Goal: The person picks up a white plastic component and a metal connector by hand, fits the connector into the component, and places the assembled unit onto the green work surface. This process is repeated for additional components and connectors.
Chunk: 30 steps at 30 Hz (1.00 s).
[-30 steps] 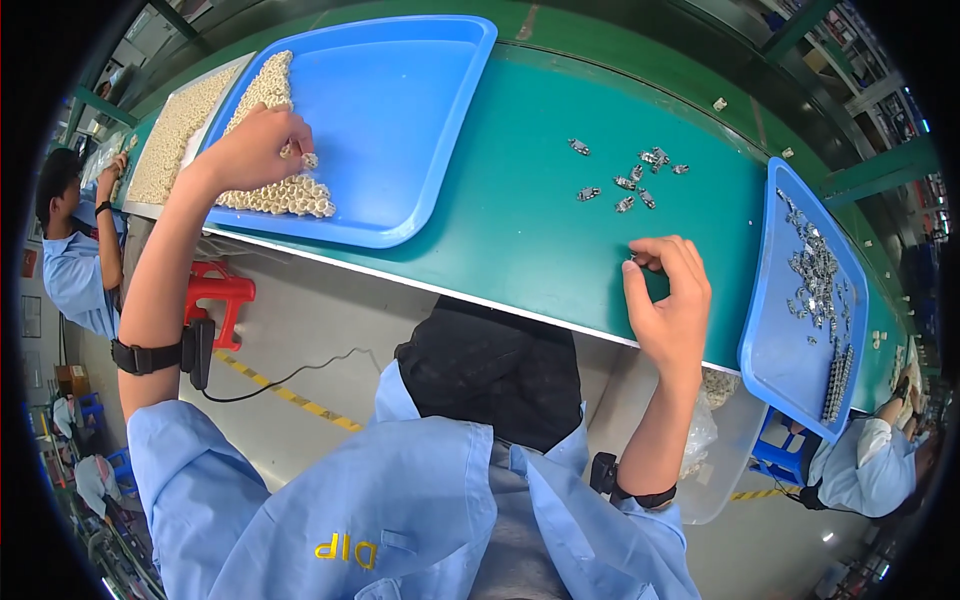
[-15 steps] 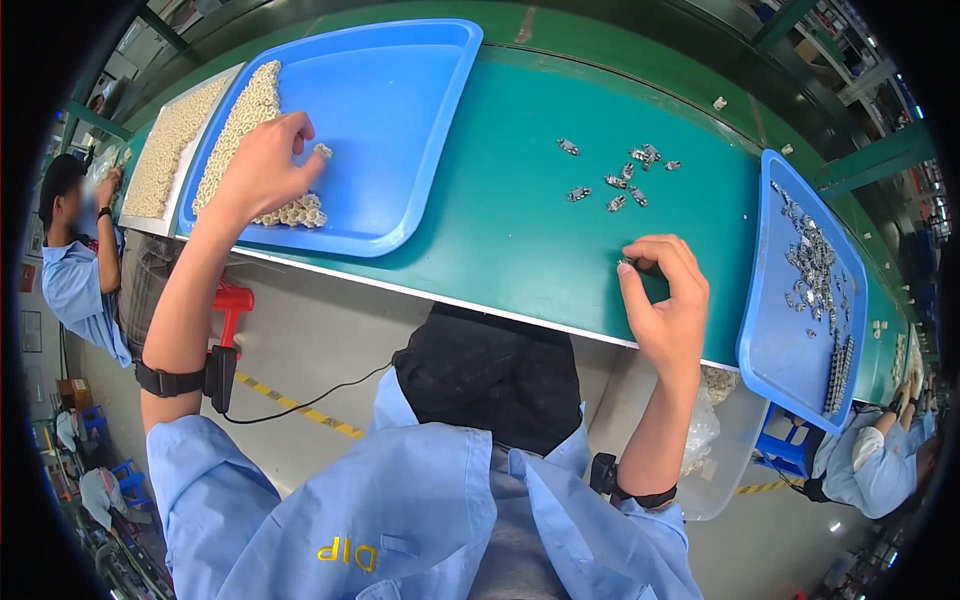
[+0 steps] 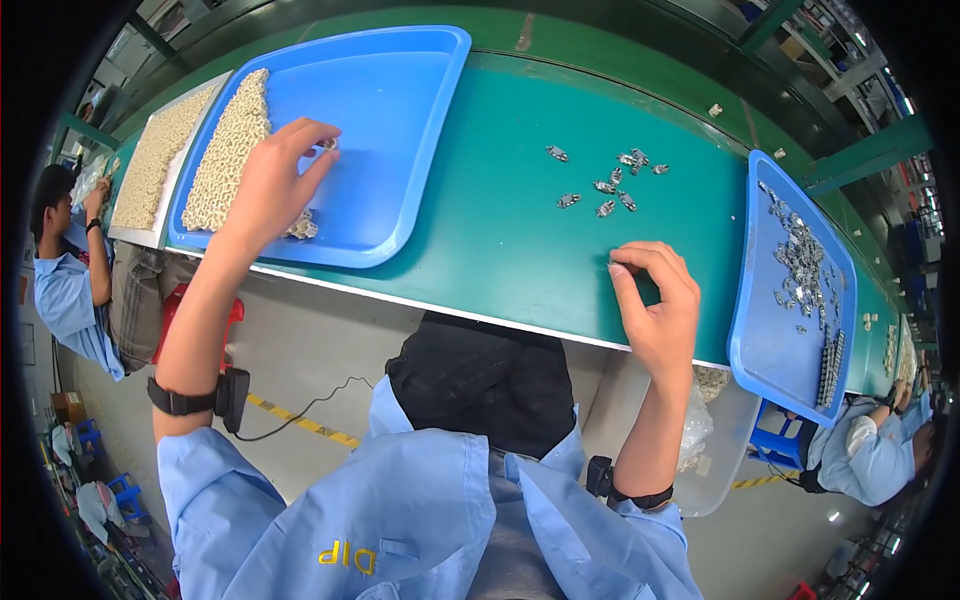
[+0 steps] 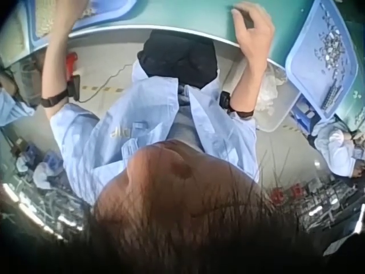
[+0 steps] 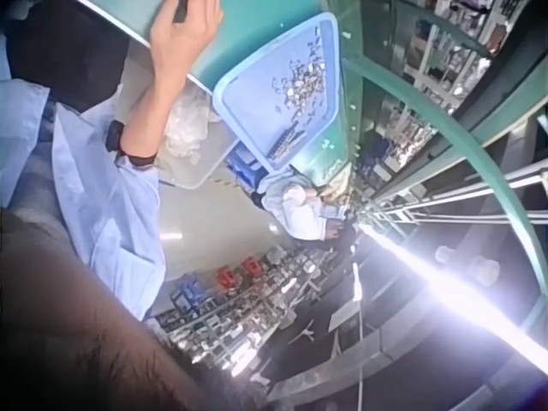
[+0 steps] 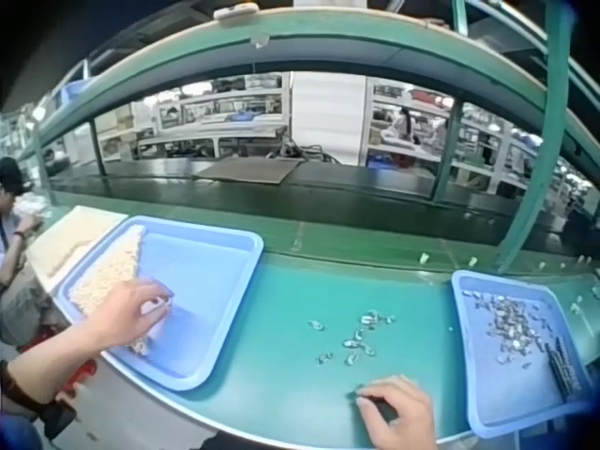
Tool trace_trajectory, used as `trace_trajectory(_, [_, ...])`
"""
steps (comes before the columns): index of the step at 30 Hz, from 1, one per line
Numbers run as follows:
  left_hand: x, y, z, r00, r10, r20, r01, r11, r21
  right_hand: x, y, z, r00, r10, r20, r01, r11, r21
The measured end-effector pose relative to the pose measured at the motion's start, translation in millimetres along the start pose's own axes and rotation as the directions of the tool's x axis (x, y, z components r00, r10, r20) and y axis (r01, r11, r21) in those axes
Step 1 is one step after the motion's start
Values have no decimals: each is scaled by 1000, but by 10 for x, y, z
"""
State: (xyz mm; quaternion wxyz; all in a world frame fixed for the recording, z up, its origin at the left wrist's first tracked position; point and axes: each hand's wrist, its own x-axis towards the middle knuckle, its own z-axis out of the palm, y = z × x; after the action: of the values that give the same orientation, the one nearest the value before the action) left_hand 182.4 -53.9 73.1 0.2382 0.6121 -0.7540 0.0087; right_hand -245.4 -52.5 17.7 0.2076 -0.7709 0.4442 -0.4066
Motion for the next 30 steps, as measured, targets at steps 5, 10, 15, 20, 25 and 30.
trace_trajectory(5, [-149, 819, 83, 954, 207, -218, -236, 965, -116, 7, 13, -14, 995, -50, -92, 65, 983, 173])
trace_trajectory(10, [-308, 1459, 289, 867, 323, -378, -431, 868, -246, -14, -557, 106, 950, -167, -263, 272, 856, 440])
trace_trajectory(15, [-421, 1691, 417, 816, 339, -468, -522, 779, -347, -89, -938, 137, 881, -338, -331, 442, 839, 318])
trace_trajectory(20, [-431, 1737, 475, 808, 331, -488, -541, 744, -392, -152, -1031, 217, 856, -368, -362, 459, 864, 207])
trace_trajectory(25, [-461, 1746, 473, 805, 331, -492, -541, 751, -379, -156, -1025, 234, 871, -326, -366, 431, 865, 255])
trace_trajectory(30, [-483, 1768, 473, 803, 344, -487, -547, 749, -373, -186, -1005, 211, 883, -295, -366, 408, 868, 284])
